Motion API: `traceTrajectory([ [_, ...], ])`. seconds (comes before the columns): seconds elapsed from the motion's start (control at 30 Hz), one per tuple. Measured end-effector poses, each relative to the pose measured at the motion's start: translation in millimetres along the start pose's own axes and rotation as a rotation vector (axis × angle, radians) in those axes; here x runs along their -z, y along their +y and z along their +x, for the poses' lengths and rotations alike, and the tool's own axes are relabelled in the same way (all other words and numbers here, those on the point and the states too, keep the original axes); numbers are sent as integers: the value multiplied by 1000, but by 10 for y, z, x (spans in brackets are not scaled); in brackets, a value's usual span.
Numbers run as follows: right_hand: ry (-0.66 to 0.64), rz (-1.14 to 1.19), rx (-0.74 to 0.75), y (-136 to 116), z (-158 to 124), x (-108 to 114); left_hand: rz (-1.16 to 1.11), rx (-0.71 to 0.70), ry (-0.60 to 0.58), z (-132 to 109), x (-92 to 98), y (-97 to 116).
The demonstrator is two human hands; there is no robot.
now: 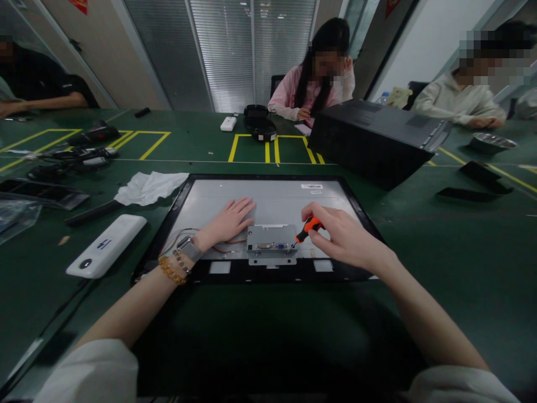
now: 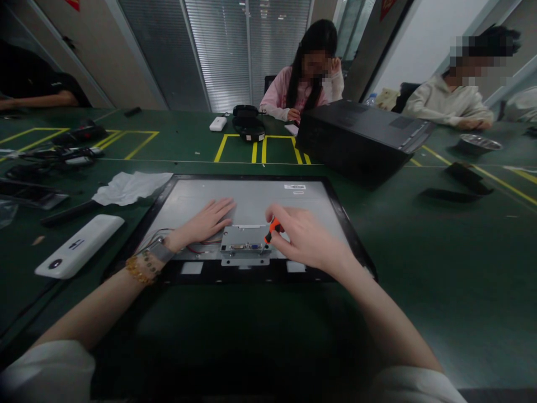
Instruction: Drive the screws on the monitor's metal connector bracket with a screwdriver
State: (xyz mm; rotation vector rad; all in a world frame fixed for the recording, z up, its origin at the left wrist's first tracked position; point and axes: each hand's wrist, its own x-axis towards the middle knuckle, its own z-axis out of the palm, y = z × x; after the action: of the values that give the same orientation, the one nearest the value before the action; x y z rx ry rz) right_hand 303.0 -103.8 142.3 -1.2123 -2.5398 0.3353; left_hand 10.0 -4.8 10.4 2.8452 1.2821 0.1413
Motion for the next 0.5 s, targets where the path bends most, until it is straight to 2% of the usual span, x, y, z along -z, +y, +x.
traceTrajectory([
  [0.13, 58, 68, -13, 27, -11, 0, -11, 0, -2, 0, 0, 1],
  [0.37, 247, 199, 45, 46, -15, -72, -22, -4, -8, -2, 12, 2],
  [0.5, 246, 238, 53, 24, 10, -156, -13, -15, -10, 3, -8, -14],
])
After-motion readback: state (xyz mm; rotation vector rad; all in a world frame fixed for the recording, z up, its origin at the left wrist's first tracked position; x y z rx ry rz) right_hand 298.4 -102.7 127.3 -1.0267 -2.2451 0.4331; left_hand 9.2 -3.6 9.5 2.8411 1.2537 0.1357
